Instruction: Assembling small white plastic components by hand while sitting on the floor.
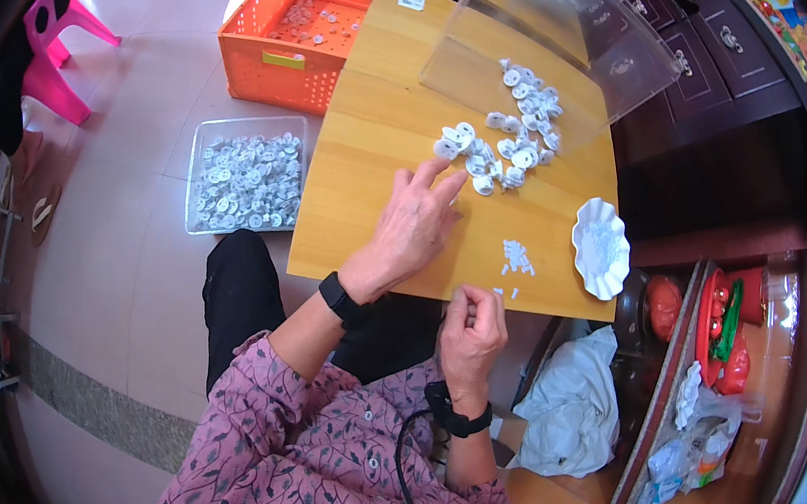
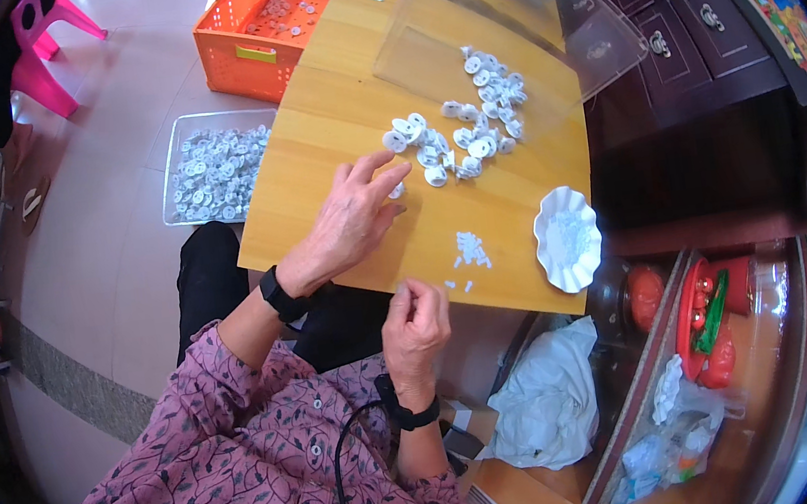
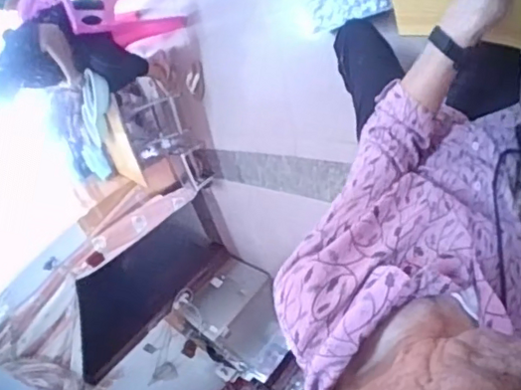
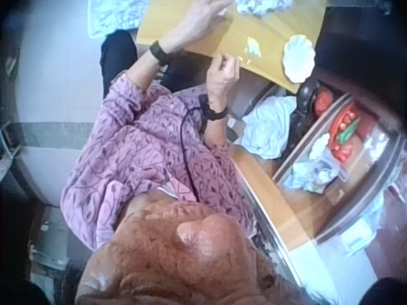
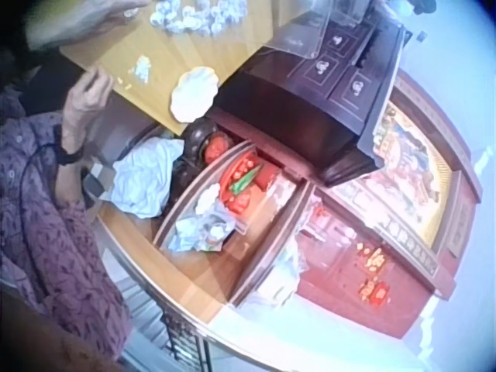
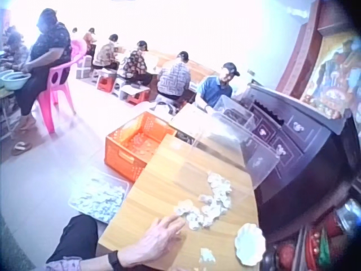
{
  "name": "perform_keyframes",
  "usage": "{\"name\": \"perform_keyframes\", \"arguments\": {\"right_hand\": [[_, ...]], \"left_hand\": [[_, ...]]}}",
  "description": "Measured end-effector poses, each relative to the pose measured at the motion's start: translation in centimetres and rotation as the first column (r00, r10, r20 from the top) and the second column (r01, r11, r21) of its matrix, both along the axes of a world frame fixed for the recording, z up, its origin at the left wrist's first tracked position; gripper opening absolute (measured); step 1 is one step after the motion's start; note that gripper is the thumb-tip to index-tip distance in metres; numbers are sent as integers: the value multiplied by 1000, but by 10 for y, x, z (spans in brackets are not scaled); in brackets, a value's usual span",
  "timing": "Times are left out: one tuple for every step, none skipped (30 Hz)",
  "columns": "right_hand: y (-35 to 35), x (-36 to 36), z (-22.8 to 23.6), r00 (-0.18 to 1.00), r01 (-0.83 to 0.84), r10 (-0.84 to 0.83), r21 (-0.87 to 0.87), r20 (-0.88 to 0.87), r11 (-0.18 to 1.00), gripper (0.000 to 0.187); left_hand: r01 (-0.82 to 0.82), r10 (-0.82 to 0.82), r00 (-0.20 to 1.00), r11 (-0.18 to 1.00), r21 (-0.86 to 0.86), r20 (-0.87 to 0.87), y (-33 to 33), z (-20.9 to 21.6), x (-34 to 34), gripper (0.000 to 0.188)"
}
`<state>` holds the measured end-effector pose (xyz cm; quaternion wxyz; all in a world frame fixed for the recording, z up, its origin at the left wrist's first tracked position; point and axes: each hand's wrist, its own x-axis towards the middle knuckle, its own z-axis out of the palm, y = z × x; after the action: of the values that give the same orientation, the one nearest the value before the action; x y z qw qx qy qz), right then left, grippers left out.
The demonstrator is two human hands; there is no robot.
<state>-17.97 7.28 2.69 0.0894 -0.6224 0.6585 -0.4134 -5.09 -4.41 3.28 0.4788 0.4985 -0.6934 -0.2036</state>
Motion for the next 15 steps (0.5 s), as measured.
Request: {"name": "perform_keyframes", "arguments": {"right_hand": [[2, -6, 1, 999, 24, -25, -28, -32, 999, 5], [5, -14, 0, 999, 32, -33, -26, -32, 999, 5], [8, -22, -3, 995, 86, -87, -19, -49, 996, 5], [10, -29, -6, 988, 139, -139, -12, -67, 990, 5], [11, -37, -8, 982, 155, -156, -19, -102, 988, 6], [13, -42, -11, 982, 158, -159, -18, -103, 987, 6], [14, -46, -11, 980, 164, -165, -16, -113, 986, 6], [15, -49, -11, 978, 170, -170, -14, -124, 985, 7], [14, -51, -11, 978, 169, -170, -13, -123, 985, 7], [13, -53, -11, 972, 142, -145, -29, -183, 989, 10], [12, -55, -10, 963, 113, -120, -43, -242, 993, 14], [12, -56, -9, 963, 112, -119, -43, -241, 993, 14], [12, -55, -6, 951, 97, -95, -7, -294, 995, 19], [11, -56, -4, 936, 84, -69, 28, -344, 996, 24], [11, -57, -4, 937, 80, -65, 30, -342, 996, 24]], "left_hand": [[45, -46, 999, 999, 28, 27, -2, -1, -1, 37], [53, -54, 998, 998, 30, 27, -4, -3, -2, 37], [71, -73, 991, 997, 20, 109, -6, -6, -2, 34], [89, -90, 977, 996, 10, 191, -7, -7, -2, 31], [94, -94, 977, 996, 11, 190, -8, -8, -1, 31], [97, -101, 974, 995, 29, 201, -8, -9, 0, 25], [99, -106, 972, 994, 46, 211, -7, -8, 1, 19], [99, -107, 972, 994, 47, 211, -5, -8, 1, 19], [81, -92, 977, 995, 62, 191, -3, -8, 1, 15], [64, -76, 982, 995, 76, 171, 0, -7, 1, 10], [62, -75, 982, 995, 77, 172, 2, -6, 3, 10], [58, -72, 983, 995, 84, 172, 4, -4, 4, 9], [51, -67, 983, 994, 92, 172, 7, -3, 6, 9], [47, -63, 983, 995, 93, 174, 8, -6, 8, 9], [35, -40, 988, 999, 40, 149, 10, -11, 9, 9]]}}
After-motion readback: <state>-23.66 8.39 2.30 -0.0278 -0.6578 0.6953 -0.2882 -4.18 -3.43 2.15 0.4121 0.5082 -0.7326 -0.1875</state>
